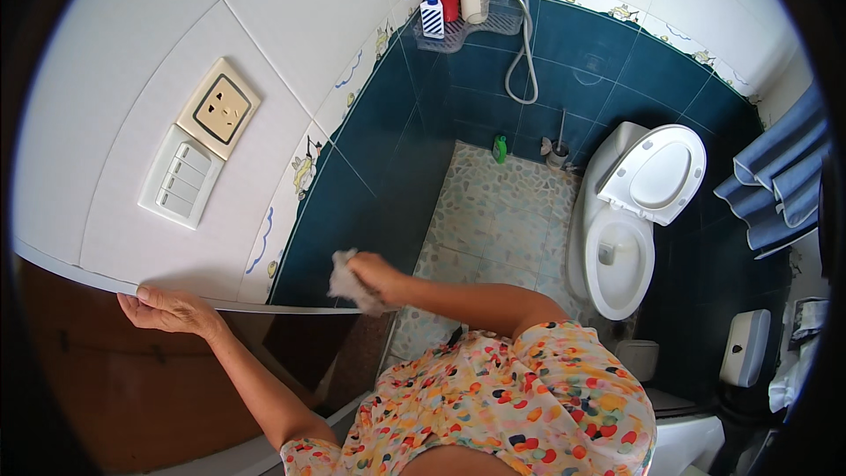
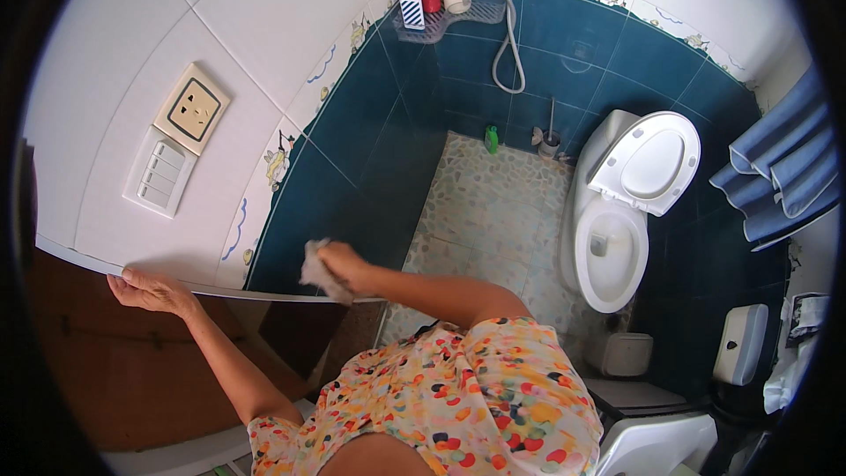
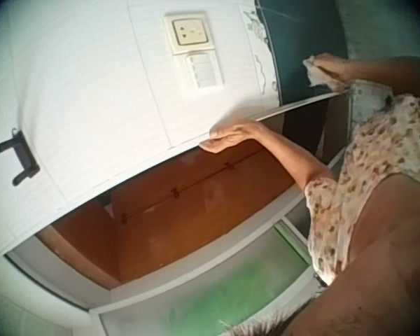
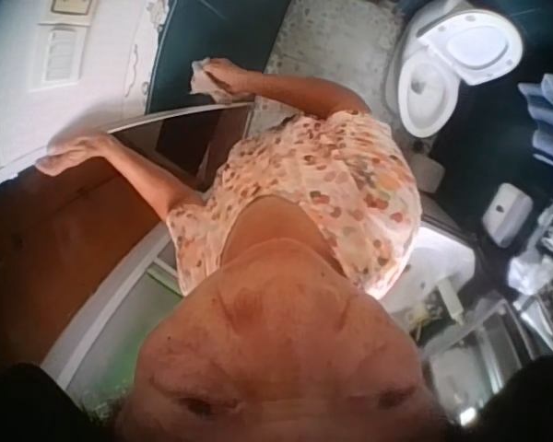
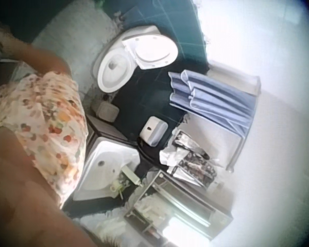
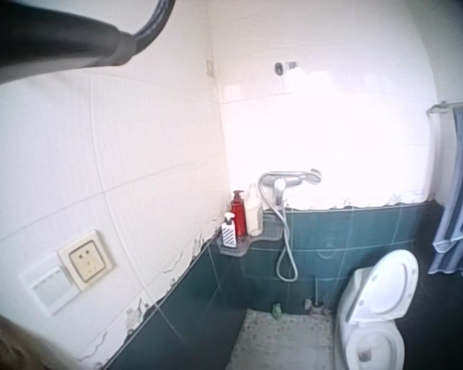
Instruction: The person wipes the shower door, sink area, and tiled walls with a cloth. They move around the bathroom to reach different surfaces, including the shower frame and wall tiles near the shower head.
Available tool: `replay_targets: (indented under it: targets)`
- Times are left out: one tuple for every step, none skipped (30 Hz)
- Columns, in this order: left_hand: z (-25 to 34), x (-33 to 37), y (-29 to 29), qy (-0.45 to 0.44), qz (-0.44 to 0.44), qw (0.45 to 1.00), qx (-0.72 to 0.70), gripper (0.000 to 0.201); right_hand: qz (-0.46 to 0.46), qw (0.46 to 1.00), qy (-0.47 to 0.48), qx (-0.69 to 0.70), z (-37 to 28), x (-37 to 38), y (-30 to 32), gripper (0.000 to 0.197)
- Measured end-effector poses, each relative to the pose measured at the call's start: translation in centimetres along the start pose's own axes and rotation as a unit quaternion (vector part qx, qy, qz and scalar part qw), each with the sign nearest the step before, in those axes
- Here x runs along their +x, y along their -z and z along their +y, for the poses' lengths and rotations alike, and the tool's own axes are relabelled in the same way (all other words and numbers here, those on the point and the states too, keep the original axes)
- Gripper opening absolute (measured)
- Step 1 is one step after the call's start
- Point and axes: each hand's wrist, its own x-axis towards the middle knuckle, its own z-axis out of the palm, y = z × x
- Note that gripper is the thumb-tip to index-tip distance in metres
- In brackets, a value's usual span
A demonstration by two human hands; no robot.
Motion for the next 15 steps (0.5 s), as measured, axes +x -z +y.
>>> replay_targets:
  targets:
    - [0.0,0.0,0.1,-0.020,0.003,1.000,0.021,0.046,0.022,0.999,-0.013,0.036,-0.8,0.0,2.1,0.017]
    - [0.7,-0.4,0.3,-0.017,0.025,1.000,-0.009,0.042,0.096,0.993,-0.041,0.047,-3.5,-2.1,2.1,0.018]
    - [2.2,-0.8,0.2,-0.014,0.049,0.998,-0.045,0.038,0.112,0.987,-0.052,0.100,-4.7,-2.4,4.3,0.019]
    - [2.7,-1.3,0.4,-0.058,0.056,0.993,-0.092,0.034,0.079,0.977,-0.046,0.192,-5.4,-2.4,6.9,0.019]
    - [3.0,-1.8,0.9,-0.168,0.084,0.982,0.028,0.030,0.062,0.948,-0.070,0.303,-6.5,-2.8,9.1,0.019]
    - [4.3,-2.5,1.3,-0.183,0.057,0.981,-0.017,0.028,0.048,0.953,-0.061,0.293,-7.2,-3.1,10.9,0.025]
    - [6.2,-3.9,1.0,-0.194,0.028,0.978,-0.068,0.027,0.050,0.956,-0.009,0.288,-7.7,-3.2,13.4,0.026]
    - [7.8,-5.5,0.5,-0.167,-0.036,0.980,-0.101,0.027,0.051,0.957,0.041,0.282,-8.4,-3.3,15.5,0.028]
    - [8.8,-7.4,-0.1,-0.139,-0.099,0.976,-0.133,0.027,0.086,0.951,0.073,0.286,-9.5,-3.9,16.7,0.029]
    - [8.7,-9.6,-0.4,-0.111,-0.191,0.972,-0.085,0.029,0.116,0.945,0.100,0.289,-10.9,-4.5,17.2,0.030]
    - [8.8,-11.4,-0.6,-0.080,-0.280,0.956,-0.034,0.030,0.144,0.937,0.126,0.292,-12.2,-4.9,17.6,0.032]
    - [9.9,-12.6,-2.0,-0.090,-0.363,0.927,-0.037,0.030,0.139,0.938,0.132,0.289,-13.2,-5.2,18.5,0.032]
    - [11.3,-13.6,-3.8,-0.098,-0.444,0.890,-0.040,0.030,0.134,0.939,0.138,0.286,-14.2,-5.3,19.5,0.033]
    - [13.1,-14.5,-5.4,-0.056,-0.522,0.849,-0.059,0.029,0.133,0.938,0.147,0.284,-15.2,-5.6,20.4,0.034]
    - [14.6,-15.2,-6.6,-0.011,-0.593,0.802,-0.071,0.028,0.130,0.938,0.141,0.288,-16.1,-5.5,20.7,0.034]
